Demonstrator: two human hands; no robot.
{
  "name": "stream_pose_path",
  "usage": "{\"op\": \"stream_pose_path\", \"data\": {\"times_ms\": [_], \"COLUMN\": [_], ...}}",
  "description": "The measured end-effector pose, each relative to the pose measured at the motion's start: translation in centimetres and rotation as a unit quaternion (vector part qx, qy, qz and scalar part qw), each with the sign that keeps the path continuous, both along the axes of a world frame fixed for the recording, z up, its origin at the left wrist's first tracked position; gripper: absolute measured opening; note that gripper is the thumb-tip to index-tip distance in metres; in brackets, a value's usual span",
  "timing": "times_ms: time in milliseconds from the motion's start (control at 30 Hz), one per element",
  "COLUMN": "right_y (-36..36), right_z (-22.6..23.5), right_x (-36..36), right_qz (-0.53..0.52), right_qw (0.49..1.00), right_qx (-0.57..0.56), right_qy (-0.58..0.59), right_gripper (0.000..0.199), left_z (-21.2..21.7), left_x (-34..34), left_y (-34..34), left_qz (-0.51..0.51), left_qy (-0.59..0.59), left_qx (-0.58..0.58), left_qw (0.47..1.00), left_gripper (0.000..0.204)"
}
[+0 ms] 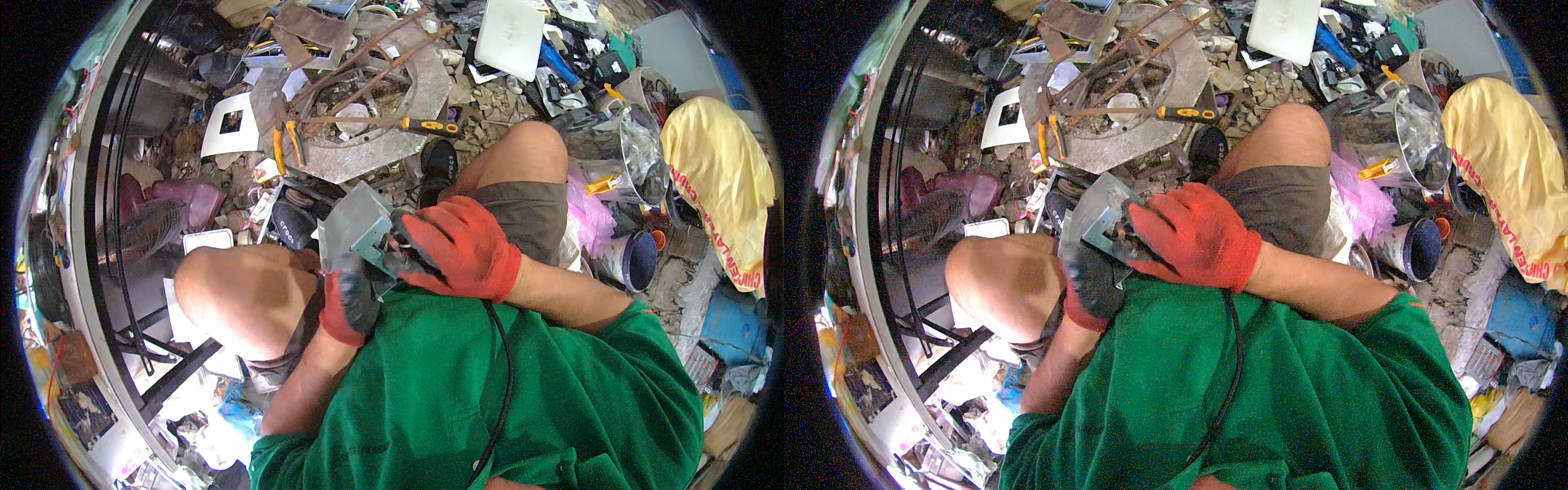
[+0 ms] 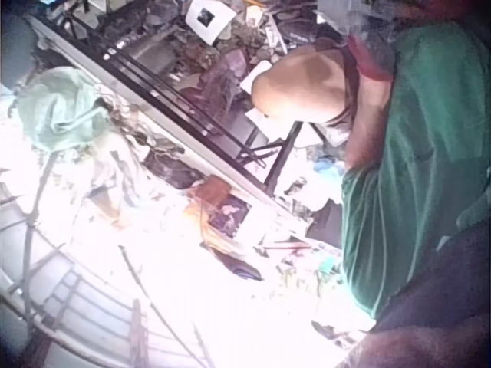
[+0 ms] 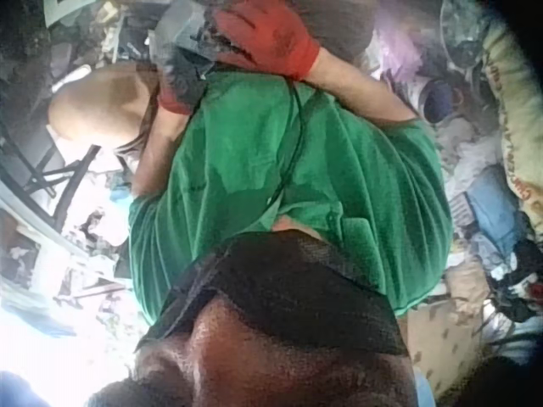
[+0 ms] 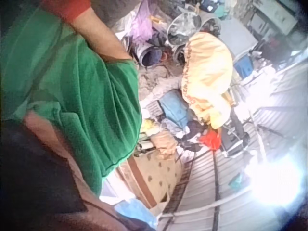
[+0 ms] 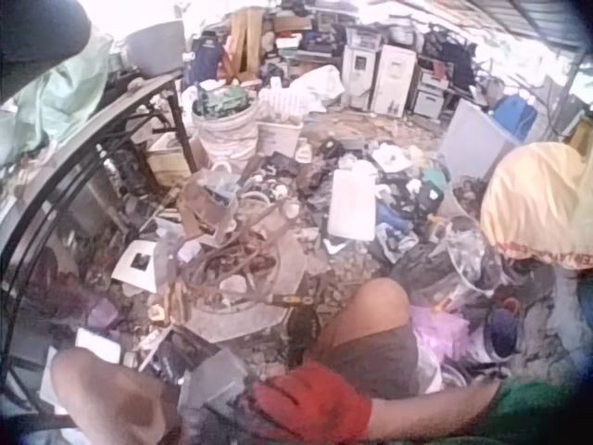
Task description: The person disassembles electronic components by removing wires and using a hammer and pliers to break apart metal housings and plastic casings.
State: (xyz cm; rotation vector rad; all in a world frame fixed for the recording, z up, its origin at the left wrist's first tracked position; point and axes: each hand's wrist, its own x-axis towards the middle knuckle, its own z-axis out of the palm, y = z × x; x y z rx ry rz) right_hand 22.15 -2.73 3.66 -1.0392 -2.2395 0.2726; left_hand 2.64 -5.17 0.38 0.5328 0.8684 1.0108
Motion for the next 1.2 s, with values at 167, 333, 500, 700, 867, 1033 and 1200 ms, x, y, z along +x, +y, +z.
{"op": "stream_pose_path", "data": {"times_ms": [167, 333, 500, 700, 867, 1033, 1200], "right_y": [-0.4, -0.6, -0.3, -1.6, -2.2, -0.9, -2.2], "right_z": [0.3, 0.6, 0.6, -0.1, -1.5, 1.0, -0.3], "right_x": [-0.8, -1.1, 0.0, 1.1, 3.2, 3.4, 3.0], "right_qz": [0.009, -0.020, 0.043, 0.098, 0.007, 0.117, 0.063], "right_qw": [0.999, 0.997, 0.966, 0.920, 0.890, 0.873, 0.868], "right_qx": [-0.034, -0.073, -0.243, -0.329, -0.377, -0.389, -0.394], "right_qy": [-0.018, -0.024, 0.081, 0.191, 0.257, 0.270, 0.295], "right_gripper": [0.064, 0.059, 0.049, 0.022, 0.023, 0.023, 0.022], "left_z": [-0.7, 0.5, 0.0, -1.3, 2.4, 2.1, 3.4], "left_x": [-0.2, 0.8, 0.0, -2.7, -4.0, -5.4, -6.4], "left_y": [0.7, 1.8, 1.5, 0.0, 0.4, -3.4, -2.0], "left_qz": [0.006, 0.058, 0.023, -0.158, -0.185, -0.113, 0.047], "left_qy": [0.091, -0.020, 0.003, 0.271, 0.280, 0.522, 0.538], "left_qx": [0.039, -0.072, -0.081, 0.180, 0.010, 0.161, 0.216], "left_qw": [0.995, 0.995, 0.996, 0.932, 0.942, 0.830, 0.813], "left_gripper": [0.053, 0.053, 0.050, 0.049, 0.069, 0.084, 0.066]}}
